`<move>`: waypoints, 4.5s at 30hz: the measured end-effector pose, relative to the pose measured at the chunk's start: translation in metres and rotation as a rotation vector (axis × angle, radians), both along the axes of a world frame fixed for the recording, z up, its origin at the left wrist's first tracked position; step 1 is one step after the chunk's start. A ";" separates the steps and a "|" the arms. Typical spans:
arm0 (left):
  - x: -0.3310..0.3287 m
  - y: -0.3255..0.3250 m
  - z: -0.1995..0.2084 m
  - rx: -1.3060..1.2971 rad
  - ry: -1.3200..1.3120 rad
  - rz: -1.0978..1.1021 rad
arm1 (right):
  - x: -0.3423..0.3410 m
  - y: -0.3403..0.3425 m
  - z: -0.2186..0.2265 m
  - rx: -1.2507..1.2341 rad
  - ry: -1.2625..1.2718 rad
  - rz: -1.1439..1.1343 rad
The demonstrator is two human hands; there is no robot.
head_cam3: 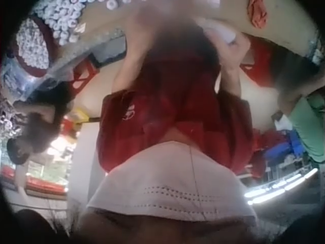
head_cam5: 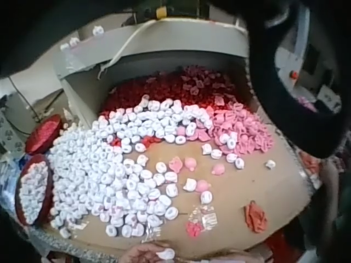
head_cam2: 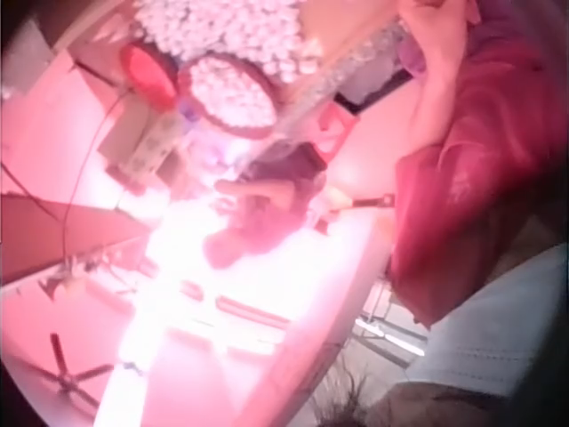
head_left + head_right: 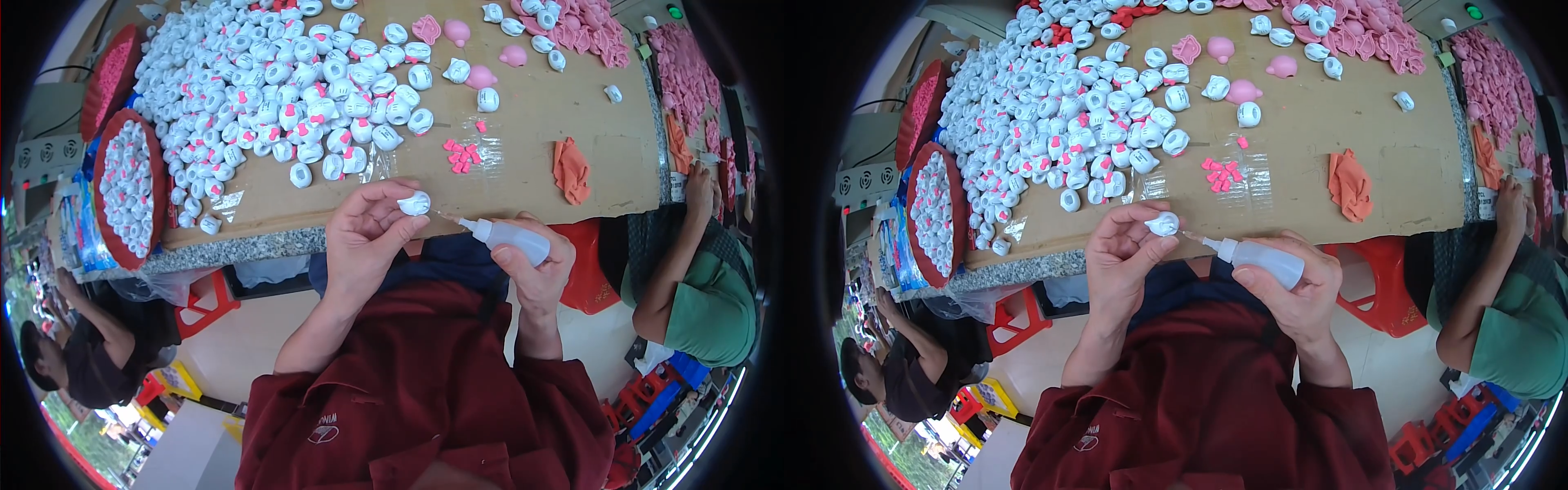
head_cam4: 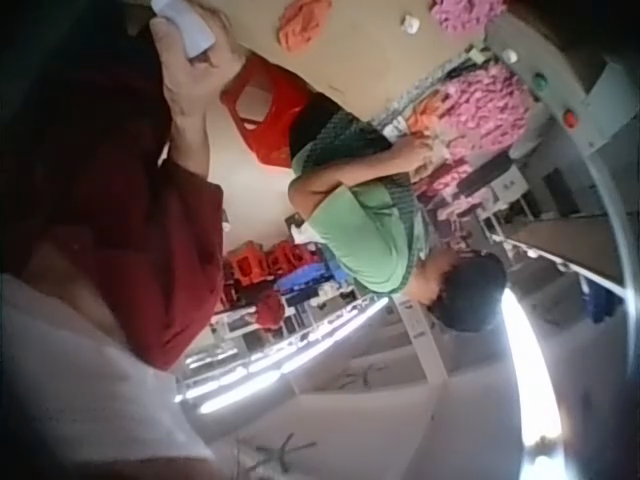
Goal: Gluing small pink decorative pieces onto white toy components in a factory setting.
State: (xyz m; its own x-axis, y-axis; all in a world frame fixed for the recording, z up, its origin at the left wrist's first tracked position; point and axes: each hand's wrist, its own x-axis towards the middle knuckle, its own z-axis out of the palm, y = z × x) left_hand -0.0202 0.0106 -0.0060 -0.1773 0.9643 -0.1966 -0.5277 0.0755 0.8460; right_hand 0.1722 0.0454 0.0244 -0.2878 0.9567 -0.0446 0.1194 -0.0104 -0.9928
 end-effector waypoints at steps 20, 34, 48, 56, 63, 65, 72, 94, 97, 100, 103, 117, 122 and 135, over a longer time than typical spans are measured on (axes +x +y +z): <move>-0.010 -0.019 0.003 -0.096 0.058 0.022 | -0.029 0.015 -0.018 0.062 0.128 -0.056; -0.005 -0.020 0.003 -0.095 0.056 -0.036 | -0.027 0.043 -0.022 0.494 -0.581 -0.178; 0.016 -0.014 0.002 0.055 0.135 -0.016 | -0.030 0.002 0.000 0.485 -0.303 -0.012; 0.016 -0.014 0.004 0.156 0.551 -0.048 | -0.032 -0.002 0.009 0.456 -0.375 0.013; 0.010 -0.013 0.002 0.091 0.190 -0.132 | -0.022 0.011 -0.003 0.171 -0.146 0.139; 0.009 -0.012 0.002 0.106 0.227 -0.143 | -0.023 0.010 -0.007 0.183 -0.134 0.132; 0.005 -0.010 0.004 0.105 0.243 -0.168 | -0.027 0.007 -0.010 0.213 -0.066 0.087; -0.042 0.068 0.038 0.354 1.481 0.422 | -0.048 0.023 -0.016 0.449 -0.318 -0.156; -0.025 0.091 0.032 0.506 1.511 0.180 | -0.043 0.023 -0.025 0.492 -0.287 -0.074; 0.006 0.109 0.034 0.525 1.617 -0.006 | -0.033 0.020 -0.020 0.532 -0.259 -0.069; 0.028 0.122 0.028 0.475 1.692 -0.149 | -0.016 0.012 -0.026 0.350 -0.082 -0.160; -0.005 0.031 0.024 0.025 -0.154 -0.194 | 0.007 0.004 -0.008 0.311 0.126 -0.153; -0.007 0.010 0.015 -0.037 -0.298 -0.086 | -0.003 0.000 -0.009 0.229 0.084 -0.133; -0.008 0.004 0.009 -0.016 -0.379 -0.091 | -0.016 -0.005 -0.003 0.186 -0.009 -0.098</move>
